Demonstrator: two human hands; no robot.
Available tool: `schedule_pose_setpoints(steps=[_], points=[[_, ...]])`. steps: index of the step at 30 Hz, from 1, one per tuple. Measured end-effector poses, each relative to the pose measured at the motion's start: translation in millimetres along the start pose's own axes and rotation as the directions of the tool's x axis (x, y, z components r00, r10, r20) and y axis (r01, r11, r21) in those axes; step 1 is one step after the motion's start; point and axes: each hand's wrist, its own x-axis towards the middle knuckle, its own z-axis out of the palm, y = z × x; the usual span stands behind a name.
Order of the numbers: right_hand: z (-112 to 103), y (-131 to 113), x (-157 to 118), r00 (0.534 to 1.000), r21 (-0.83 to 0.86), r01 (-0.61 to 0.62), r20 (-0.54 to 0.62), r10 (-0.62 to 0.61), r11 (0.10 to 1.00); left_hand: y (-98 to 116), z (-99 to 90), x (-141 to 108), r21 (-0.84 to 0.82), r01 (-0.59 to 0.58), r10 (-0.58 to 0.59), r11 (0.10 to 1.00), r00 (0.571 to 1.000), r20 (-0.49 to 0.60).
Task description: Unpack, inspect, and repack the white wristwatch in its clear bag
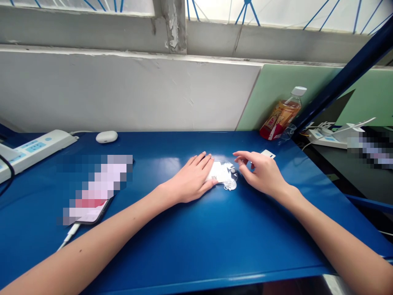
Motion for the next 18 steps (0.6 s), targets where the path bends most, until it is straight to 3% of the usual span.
schedule_pose_setpoints(steps=[3, 7, 10, 18], points=[[1.2, 1.9, 0.4, 0.998, -0.033, -0.027, 0.062, 0.029, 0.999, 0.2, 0.7, -0.3, -0.015, 0.0, 0.0, 1.0, 1.0, -0.019], [1.2, 1.4, 1.5, 0.986, 0.259, -0.046, 0.167, 0.002, 0.965, 0.4, 1.0, -0.8, -0.038, 0.003, -0.004, 0.999, 1.0, -0.025], [0.5, -0.7, 1.1, 0.983, 0.365, -0.022, 0.177, -0.046, 0.931, 0.2, 2.2, -1.0, -0.046, 0.002, -0.004, 0.999, 0.999, -0.045], [0.9, -4.4, -2.7, 0.942, 0.247, 0.238, 0.177, -0.285, 0.939, 0.4, 4.0, -1.4, -0.049, 0.001, -0.004, 0.999, 0.998, -0.066]])
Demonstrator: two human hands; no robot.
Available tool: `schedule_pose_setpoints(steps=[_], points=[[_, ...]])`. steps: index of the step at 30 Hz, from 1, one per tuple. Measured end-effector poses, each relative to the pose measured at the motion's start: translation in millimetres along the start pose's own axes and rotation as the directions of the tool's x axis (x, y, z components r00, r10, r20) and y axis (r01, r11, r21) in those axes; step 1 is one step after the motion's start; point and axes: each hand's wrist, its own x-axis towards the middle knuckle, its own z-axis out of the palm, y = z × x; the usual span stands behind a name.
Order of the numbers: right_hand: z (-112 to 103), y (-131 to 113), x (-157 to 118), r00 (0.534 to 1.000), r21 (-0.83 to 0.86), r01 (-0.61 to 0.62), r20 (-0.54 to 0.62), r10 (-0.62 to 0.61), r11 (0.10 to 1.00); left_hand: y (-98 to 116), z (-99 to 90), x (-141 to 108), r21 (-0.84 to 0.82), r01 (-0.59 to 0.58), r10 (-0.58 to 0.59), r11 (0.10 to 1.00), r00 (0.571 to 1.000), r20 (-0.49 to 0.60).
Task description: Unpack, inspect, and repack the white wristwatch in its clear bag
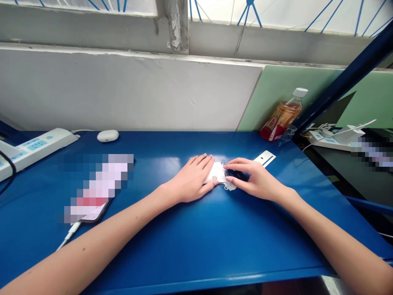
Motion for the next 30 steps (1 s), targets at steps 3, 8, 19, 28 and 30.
schedule_pose_setpoints(steps=[3, 8, 19, 28, 30], points=[[0.0, -0.2, -0.4, 1.0, 0.006, 0.013, 0.012, -0.013, 1.0, 0.0, 0.1, 0.1, 0.004, -0.004, 0.004, 1.0, 1.0, -0.006], [-1.2, 0.1, -0.1, 0.999, 0.026, 0.027, 0.035, -0.028, 0.999, -0.4, 1.5, -0.1, 0.007, -0.011, 0.011, 1.0, 1.0, -0.016], [0.5, -13.7, -3.5, 0.98, -0.224, 0.14, 0.168, -0.103, 0.964, -0.8, 3.8, 0.3, 0.012, -0.027, 0.028, 1.0, 0.998, -0.059], [7.2, -28.6, -16.7, 0.962, -0.294, 0.115, 0.27, -0.033, 0.949, 0.2, 4.2, 0.1, 0.016, -0.018, 0.019, 1.0, 0.999, -0.044], [8.9, -30.0, -19.1, 0.963, -0.286, 0.113, 0.269, -0.034, 0.951, 0.2, 5.0, -0.1, 0.013, -0.022, 0.022, 1.0, 0.998, -0.054]])
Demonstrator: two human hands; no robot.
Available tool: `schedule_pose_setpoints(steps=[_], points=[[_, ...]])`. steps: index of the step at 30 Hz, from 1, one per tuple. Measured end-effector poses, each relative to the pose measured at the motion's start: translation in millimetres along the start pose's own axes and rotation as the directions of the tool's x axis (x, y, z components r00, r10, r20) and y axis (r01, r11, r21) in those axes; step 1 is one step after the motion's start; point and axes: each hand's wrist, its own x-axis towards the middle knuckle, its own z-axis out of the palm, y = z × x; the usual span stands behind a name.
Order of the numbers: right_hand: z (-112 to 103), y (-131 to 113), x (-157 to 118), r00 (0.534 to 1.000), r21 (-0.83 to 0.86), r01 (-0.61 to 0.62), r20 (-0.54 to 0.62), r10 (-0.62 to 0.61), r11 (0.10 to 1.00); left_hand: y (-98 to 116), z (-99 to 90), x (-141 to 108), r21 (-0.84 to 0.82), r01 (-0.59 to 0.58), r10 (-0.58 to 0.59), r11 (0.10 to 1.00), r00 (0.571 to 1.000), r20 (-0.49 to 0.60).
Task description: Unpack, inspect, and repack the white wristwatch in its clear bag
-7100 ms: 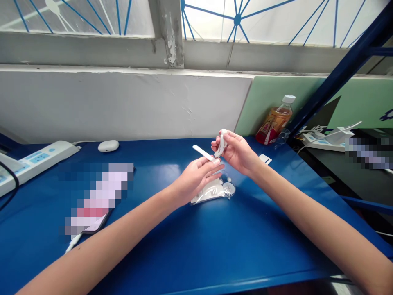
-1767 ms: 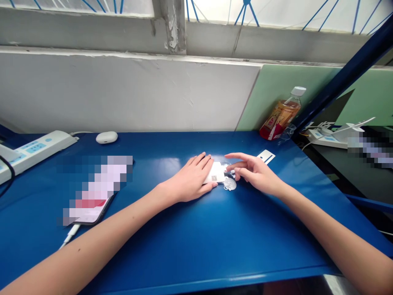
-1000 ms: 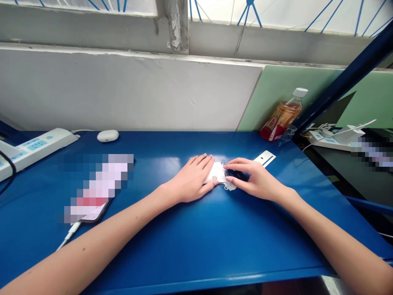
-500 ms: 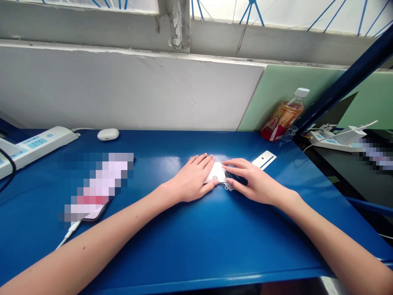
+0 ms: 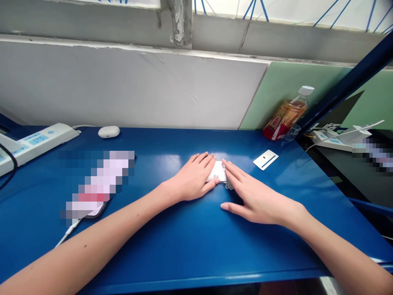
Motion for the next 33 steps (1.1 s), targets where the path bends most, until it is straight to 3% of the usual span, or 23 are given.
schedule_pose_setpoints(steps=[9, 14, 21, 27, 33], points=[[3.0, 2.4, 4.1, 0.998, 0.006, 0.032, -0.049, -0.031, 0.999, 3.7, -1.8, 1.7, 0.025, 0.019, -0.019, 1.0, 0.999, 0.027], [6.7, 7.5, 14.9, 0.984, 0.056, 0.029, -0.177, -0.019, 0.998, 2.7, -1.3, 1.9, -0.009, 0.024, -0.024, 1.0, 1.0, 0.018], [8.8, 32.5, 16.6, 0.938, 0.095, -0.04, -0.34, 0.07, 0.995, -0.4, -0.7, 0.1, -0.079, 0.017, -0.019, 0.997, 0.999, -0.025], [10.1, 44.4, 16.8, 0.941, 0.116, -0.007, -0.336, 0.046, 0.993, -0.1, -4.3, -1.9, -0.202, -0.06, 0.043, 0.978, 0.995, -0.088], [0.6, 43.9, 16.0, 0.904, 0.248, 0.055, -0.423, 0.057, 0.967, -1.4, -5.1, -3.4, -0.3, -0.163, 0.123, 0.94, 0.982, -0.146]])
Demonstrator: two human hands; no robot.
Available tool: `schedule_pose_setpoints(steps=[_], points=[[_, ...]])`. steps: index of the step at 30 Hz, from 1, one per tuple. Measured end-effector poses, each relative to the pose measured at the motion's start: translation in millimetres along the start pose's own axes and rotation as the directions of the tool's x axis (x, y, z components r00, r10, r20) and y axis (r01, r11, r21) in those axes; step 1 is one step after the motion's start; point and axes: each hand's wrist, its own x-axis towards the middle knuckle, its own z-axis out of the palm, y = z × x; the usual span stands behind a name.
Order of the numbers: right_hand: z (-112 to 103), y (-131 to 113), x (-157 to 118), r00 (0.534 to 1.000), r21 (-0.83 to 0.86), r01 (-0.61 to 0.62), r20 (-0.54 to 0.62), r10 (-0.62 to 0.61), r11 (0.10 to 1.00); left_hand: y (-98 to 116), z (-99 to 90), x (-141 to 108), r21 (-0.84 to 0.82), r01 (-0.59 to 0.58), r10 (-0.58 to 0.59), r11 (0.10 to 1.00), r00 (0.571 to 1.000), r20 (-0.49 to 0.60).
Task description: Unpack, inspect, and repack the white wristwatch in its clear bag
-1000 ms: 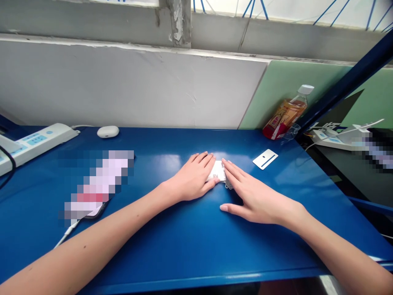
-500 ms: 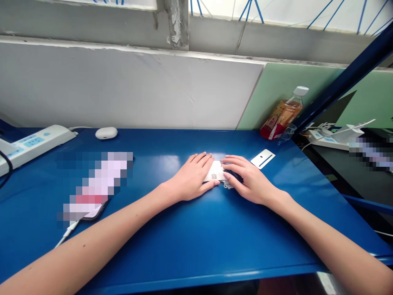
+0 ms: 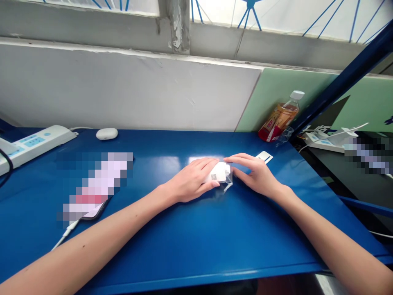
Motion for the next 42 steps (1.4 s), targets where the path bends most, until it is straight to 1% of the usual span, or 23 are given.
schedule_pose_setpoints(steps=[3, 6, 8, 10, 12, 14, 16, 18, 23, 27, 31, 34, 37, 39, 42], points=[[-8.0, 0.5, 1.1, 1.0, 0.045, 0.012, -0.024, -0.011, 0.999, -1.5, 0.8, -1.3, -0.006, -0.01, 0.01, 1.0, 1.0, -0.024], [-13.8, 1.5, 2.1, 0.998, 0.078, 0.014, -0.064, -0.009, 0.997, -2.5, 1.2, -2.5, -0.013, 0.044, -0.045, 0.999, 0.997, -0.061], [-16.2, 0.6, 3.3, 0.993, 0.115, -0.007, -0.12, 0.021, 0.993, -3.0, 1.3, -2.9, -0.038, 0.062, -0.066, 0.997, 0.993, -0.097], [-18.0, -1.6, 5.0, 0.978, 0.173, -0.049, -0.191, 0.083, 0.984, -3.8, 1.3, -2.9, -0.074, 0.07, -0.081, 0.995, 0.986, -0.149], [-19.6, -4.2, 7.2, 0.954, 0.26, -0.101, -0.249, 0.167, 0.96, -4.9, 1.4, -2.8, -0.112, 0.085, -0.107, 0.99, 0.973, -0.206], [-21.0, -6.1, 9.2, 0.927, 0.375, -0.161, -0.259, 0.27, 0.913, -6.1, 1.8, -2.7, -0.139, 0.099, -0.132, 0.985, 0.959, -0.252], [-21.5, -6.6, 10.7, 0.901, 0.484, -0.228, -0.224, 0.372, 0.845, -7.2, 2.3, -3.0, -0.148, 0.096, -0.134, 0.984, 0.95, -0.28], [-20.8, -5.4, 11.2, 0.879, 0.563, -0.286, -0.168, 0.447, 0.775, -8.0, 2.9, -3.4, -0.146, 0.085, -0.125, 0.986, 0.947, -0.296], [-15.6, 0.1, 9.6, 0.85, 0.655, -0.369, -0.048, 0.524, 0.659, -9.2, 4.9, -4.0, -0.123, 0.072, -0.107, 0.99, 0.945, -0.309], [-11.7, 0.9, 8.7, 0.828, 0.65, -0.432, 0.011, 0.56, 0.625, -8.2, 5.3, -3.3, -0.074, 0.057, -0.079, 0.996, 0.929, -0.362], [-6.3, -1.4, 9.0, 0.814, 0.589, -0.5, 0.07, 0.577, 0.634, -3.7, 3.9, -2.6, 0.024, -0.008, 0.018, 1.0, 0.906, -0.422], [-1.7, -1.3, 8.7, 0.804, 0.55, -0.532, 0.09, 0.588, 0.644, -0.5, 3.1, -1.8, 0.078, -0.068, 0.093, 0.995, 0.919, -0.383], [1.9, 1.2, 7.8, 0.812, 0.505, -0.532, 0.076, 0.579, 0.68, 0.4, 2.9, -0.5, 0.103, -0.108, 0.133, 0.989, 0.951, -0.281], [4.0, 3.4, 7.1, 0.83, 0.468, -0.519, 0.075, 0.553, 0.715, -0.1, 2.9, 0.4, 0.098, -0.109, 0.127, 0.989, 0.972, -0.2], [7.3, 6.3, 5.5, 0.863, 0.411, -0.49, 0.104, 0.495, 0.769, -1.2, 3.1, 1.4, 0.062, -0.067, 0.073, 0.996, 0.992, -0.107]])
